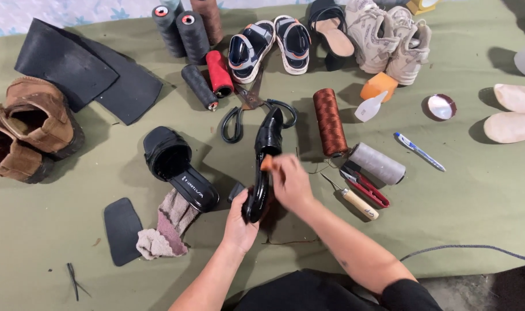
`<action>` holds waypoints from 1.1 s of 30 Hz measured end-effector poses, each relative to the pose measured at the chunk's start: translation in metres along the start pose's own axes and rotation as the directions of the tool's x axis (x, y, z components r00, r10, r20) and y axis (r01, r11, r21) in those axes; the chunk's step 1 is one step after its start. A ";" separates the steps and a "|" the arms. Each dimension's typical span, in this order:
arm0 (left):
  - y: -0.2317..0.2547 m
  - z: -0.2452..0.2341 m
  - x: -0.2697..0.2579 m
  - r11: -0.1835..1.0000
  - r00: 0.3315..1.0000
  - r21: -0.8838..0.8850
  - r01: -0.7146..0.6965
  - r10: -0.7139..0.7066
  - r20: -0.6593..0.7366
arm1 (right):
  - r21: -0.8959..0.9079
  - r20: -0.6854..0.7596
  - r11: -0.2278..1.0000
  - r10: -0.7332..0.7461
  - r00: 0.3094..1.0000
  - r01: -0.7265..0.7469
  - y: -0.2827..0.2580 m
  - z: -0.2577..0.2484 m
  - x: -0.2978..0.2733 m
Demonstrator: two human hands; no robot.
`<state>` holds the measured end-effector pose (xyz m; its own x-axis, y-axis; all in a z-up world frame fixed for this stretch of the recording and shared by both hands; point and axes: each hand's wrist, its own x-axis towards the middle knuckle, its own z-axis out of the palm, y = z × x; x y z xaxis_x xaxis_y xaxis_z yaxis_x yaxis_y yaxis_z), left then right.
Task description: The person scrubs a black high-heeled shoe with an orange sponge, focusing on the sole, heel, and upper surfaces. The person rotates the shoe to access different areas and continues scrubbing the entire exterior.
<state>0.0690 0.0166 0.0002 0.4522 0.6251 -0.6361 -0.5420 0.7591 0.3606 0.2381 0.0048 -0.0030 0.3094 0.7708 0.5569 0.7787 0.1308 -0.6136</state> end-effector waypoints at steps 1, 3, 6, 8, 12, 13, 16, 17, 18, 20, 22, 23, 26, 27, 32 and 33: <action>-0.001 0.001 -0.005 1.000 1.000 -0.001 -0.002 0.002 -0.003 | 0.004 0.002 1.000 0.000 1.000 0.000 0.001 0.000 0.007; 0.003 0.006 -0.011 1.000 1.000 0.014 0.028 -0.028 -0.004 | -0.079 -0.091 0.989 -0.133 0.987 0.126 0.002 0.003 0.028; 0.002 -0.002 -0.004 0.999 0.999 -0.032 0.005 -0.006 -0.031 | 0.008 -0.038 0.997 -0.081 0.996 0.081 -0.021 0.007 0.019; 0.006 0.009 -0.016 0.998 0.999 -0.067 0.001 -0.005 -0.045 | 0.052 -0.044 0.997 -0.050 0.998 0.053 -0.026 0.008 -0.001; 0.007 0.009 -0.015 0.994 0.997 -0.110 0.013 -0.021 -0.070 | 0.231 -0.016 0.971 0.064 0.998 -0.058 -0.046 -0.011 -0.027; 0.005 0.007 -0.015 0.993 0.997 -0.114 0.013 -0.020 -0.068 | 0.229 -0.014 0.972 0.060 0.998 -0.055 -0.057 -0.018 -0.035; 0.003 0.005 -0.011 0.995 0.998 -0.088 -0.039 0.043 0.050 | 0.293 0.160 0.956 -0.030 0.987 -0.019 -0.076 -0.032 -0.047; 0.002 0.004 -0.008 0.996 0.995 -0.086 -0.028 0.036 0.090 | 0.273 0.156 0.962 -0.021 0.987 -0.022 -0.075 -0.031 -0.047; 0.003 0.001 -0.007 0.996 0.992 -0.085 -0.024 0.034 0.124 | 0.262 0.156 0.965 -0.015 0.988 -0.027 -0.075 -0.028 -0.047; -0.003 0.003 -0.007 0.993 0.999 -0.112 -0.040 0.043 0.023 | 0.244 0.079 0.968 0.032 0.996 -0.050 -0.052 -0.025 -0.022; -0.002 0.008 -0.013 0.989 0.997 -0.138 -0.052 0.043 -0.069 | 0.222 -0.007 0.972 0.079 0.997 -0.075 -0.039 -0.017 -0.005; 0.000 0.013 -0.019 0.988 0.996 -0.137 -0.067 0.058 -0.068 | 0.272 0.031 0.942 0.196 0.980 -0.197 -0.037 -0.012 -0.001; 0.004 0.014 -0.024 0.986 0.996 -0.154 -0.066 0.057 -0.063 | 0.328 0.091 0.899 0.275 0.957 -0.289 -0.049 -0.007 -0.013; 0.004 0.012 -0.023 0.984 0.997 -0.171 -0.048 0.038 -0.061 | 0.340 0.106 0.902 0.244 0.964 -0.266 -0.056 -0.007 -0.020; 0.002 0.013 -0.021 0.991 0.998 -0.126 -0.034 0.027 -0.057 | 0.409 0.152 0.904 0.071 0.986 -0.128 -0.066 -0.013 -0.066; 0.009 0.027 -0.035 0.986 0.999 -0.165 -0.021 0.015 -0.037 | 0.439 0.173 0.895 0.005 0.985 -0.082 -0.069 -0.016 -0.070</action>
